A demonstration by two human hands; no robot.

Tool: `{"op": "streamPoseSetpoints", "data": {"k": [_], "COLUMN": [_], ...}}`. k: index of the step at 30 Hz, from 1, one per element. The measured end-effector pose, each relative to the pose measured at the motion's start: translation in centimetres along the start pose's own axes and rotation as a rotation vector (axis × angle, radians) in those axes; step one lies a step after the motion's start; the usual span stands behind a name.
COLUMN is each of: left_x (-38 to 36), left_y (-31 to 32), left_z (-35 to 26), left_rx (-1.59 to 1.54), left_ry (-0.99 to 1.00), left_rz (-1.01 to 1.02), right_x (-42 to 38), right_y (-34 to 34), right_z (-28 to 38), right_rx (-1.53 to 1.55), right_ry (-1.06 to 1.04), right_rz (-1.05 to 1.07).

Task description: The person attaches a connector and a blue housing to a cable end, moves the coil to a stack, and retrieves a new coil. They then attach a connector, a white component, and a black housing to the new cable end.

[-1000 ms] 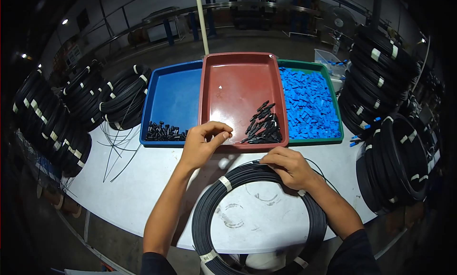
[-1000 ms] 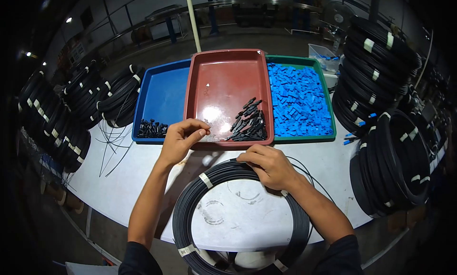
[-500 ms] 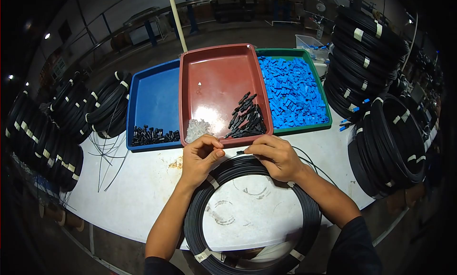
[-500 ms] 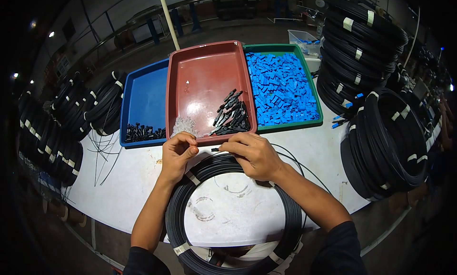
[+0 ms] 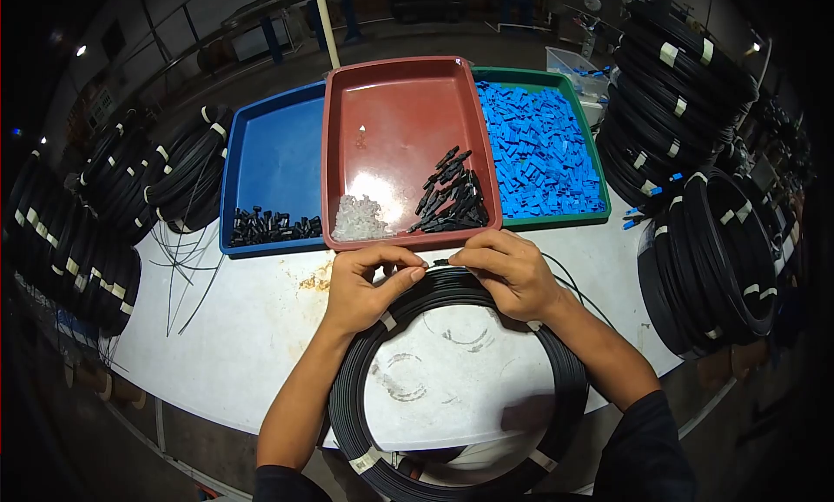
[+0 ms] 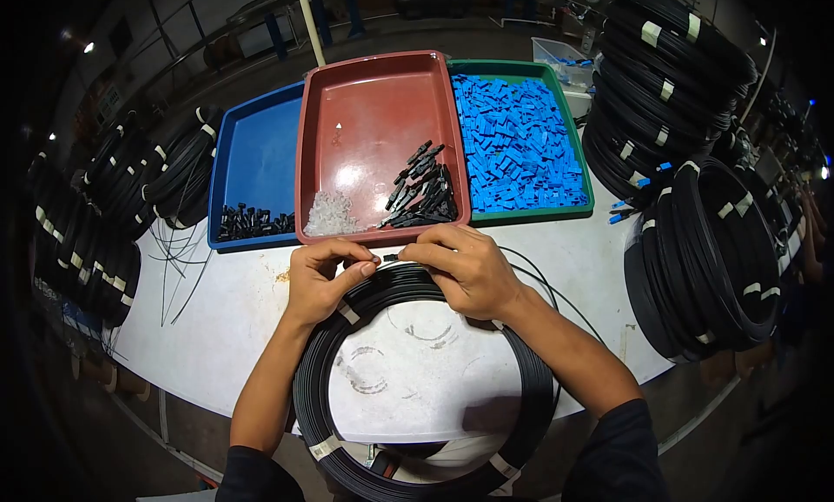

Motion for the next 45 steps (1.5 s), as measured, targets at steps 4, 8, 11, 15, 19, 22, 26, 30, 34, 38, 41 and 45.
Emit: {"op": "streamPoseSetpoints", "data": {"k": [4, 8, 11, 15, 19, 22, 26, 30, 34, 38, 41, 45], "left_x": [0.1, 0.0, 0.0, 0.1, 0.1, 0.1, 0.2, 0.2, 0.0, -0.1, 0.0, 0.0], "left_y": [0.4, 0.4, 0.5, 0.6, 0.7, 0.5, 0.6, 0.8, 0.8, 0.6, 0.6, 0.6], "left_z": [-0.7, -0.5, -0.8, -1.7, -1.9, -1.7, -1.9, -2.3, -2.1, -1.6, -1.2, -1.1], "left_rx": [0.03, 0.002, 0.032, 0.149, 0.223, 0.191, 0.239, 0.293, 0.326, 0.189, 0.117, 0.112], "left_ry": [0.008, -0.009, 0.003, 0.053, 0.073, 0.083, 0.11, 0.167, 0.058, 0.066, 0.07, 0.009], "left_rz": [-0.005, -0.028, -0.011, -0.009, -0.032, -0.043, -0.03, -0.009, 0.009, -0.025, 0.006, 0.062], "right_x": [0.0, -0.1, -0.1, 0.0, 0.0, -0.1, -0.1, -0.2, -0.1, 0.2, 0.0, -0.1], "right_y": [0.1, 0.2, 0.2, 0.1, 0.5, 0.7, 0.8, 1.0, 0.9, 0.3, 0.2, 0.6], "right_z": [-0.1, 0.0, -0.1, 0.3, 0.2, 0.0, 0.0, -0.2, -0.2, 0.2, 0.0, 0.0], "right_rx": [-0.004, -0.025, -0.043, -0.074, -0.083, -0.037, -0.018, -0.035, -0.027, -0.062, 0.045, 0.022], "right_ry": [-0.005, -0.009, -0.013, -0.035, -0.019, -0.007, 0.005, 0.007, -0.01, 0.02, 0.042, -0.011], "right_rz": [0.01, 0.016, 0.023, 0.022, 0.059, 0.063, 0.081, 0.109, 0.095, 0.016, -0.081, 0.002]}}
Point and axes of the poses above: each hand's wrist, its own x-axis towards the middle knuckle, its own y-axis out of the palm, z = x × y, the point moved 5 cm from there along x, towards the middle knuckle, and after that the axes turned 14 degrees about z, right-handed, at the moved point
